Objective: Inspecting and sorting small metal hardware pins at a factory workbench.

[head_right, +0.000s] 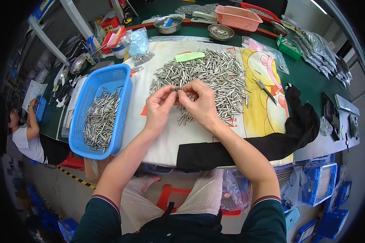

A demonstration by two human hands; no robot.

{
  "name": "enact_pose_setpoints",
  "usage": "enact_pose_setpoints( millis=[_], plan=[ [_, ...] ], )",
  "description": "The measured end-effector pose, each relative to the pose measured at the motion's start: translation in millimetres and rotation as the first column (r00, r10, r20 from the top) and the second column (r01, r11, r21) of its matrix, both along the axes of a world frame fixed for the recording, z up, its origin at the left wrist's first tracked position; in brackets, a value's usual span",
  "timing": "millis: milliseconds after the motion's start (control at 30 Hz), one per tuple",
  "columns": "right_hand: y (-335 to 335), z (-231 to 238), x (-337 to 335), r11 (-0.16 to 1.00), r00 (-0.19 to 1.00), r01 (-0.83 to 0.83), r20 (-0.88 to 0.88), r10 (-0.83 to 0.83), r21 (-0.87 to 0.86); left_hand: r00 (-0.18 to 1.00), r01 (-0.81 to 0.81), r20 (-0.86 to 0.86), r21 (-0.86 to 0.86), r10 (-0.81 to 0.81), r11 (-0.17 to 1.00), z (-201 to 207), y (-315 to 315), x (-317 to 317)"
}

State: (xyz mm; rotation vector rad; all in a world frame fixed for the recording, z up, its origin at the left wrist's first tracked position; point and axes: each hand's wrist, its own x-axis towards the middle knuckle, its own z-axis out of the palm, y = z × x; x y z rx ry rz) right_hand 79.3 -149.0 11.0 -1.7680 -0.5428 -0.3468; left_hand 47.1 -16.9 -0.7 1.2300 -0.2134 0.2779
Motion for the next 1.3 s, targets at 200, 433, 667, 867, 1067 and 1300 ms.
enact_pose_setpoints(
  millis=[200,433,667,867,1067,1300],
  plan=[
    [-1.6,9.2,-0.4,0.996,0.946,-0.062,-0.314,0.08,0.066,0.976,0.043,-0.214,-0.033,-0.049,0.999,5.3,4.0,0.7],
    [-4.2,8.8,1.3,0.998,0.923,-0.061,-0.379,0.069,0.032,0.951,0.112,-0.281,-0.074,-0.128,0.991,6.9,5.8,-0.6],
    [-3.8,9.4,-0.7,0.997,0.919,-0.054,-0.389,0.069,0.049,0.95,0.15,-0.264,-0.085,-0.168,0.985,5.4,6.7,-0.5],
    [-4.8,9.0,-1.5,0.998,0.923,-0.049,-0.38,0.064,0.051,0.947,0.178,-0.256,-0.079,-0.193,0.981,6.1,6.8,-0.5],
    [-3.6,8.6,-2.4,0.996,0.924,-0.044,-0.376,0.068,0.072,0.946,0.185,-0.256,-0.081,-0.2,0.979,8.1,7.1,-1.8],
    [-3.4,6.7,-3.0,0.995,0.924,-0.022,-0.379,0.056,0.094,0.939,0.212,-0.252,-0.114,-0.234,0.971,7.6,6.9,-1.7]
  ],
)
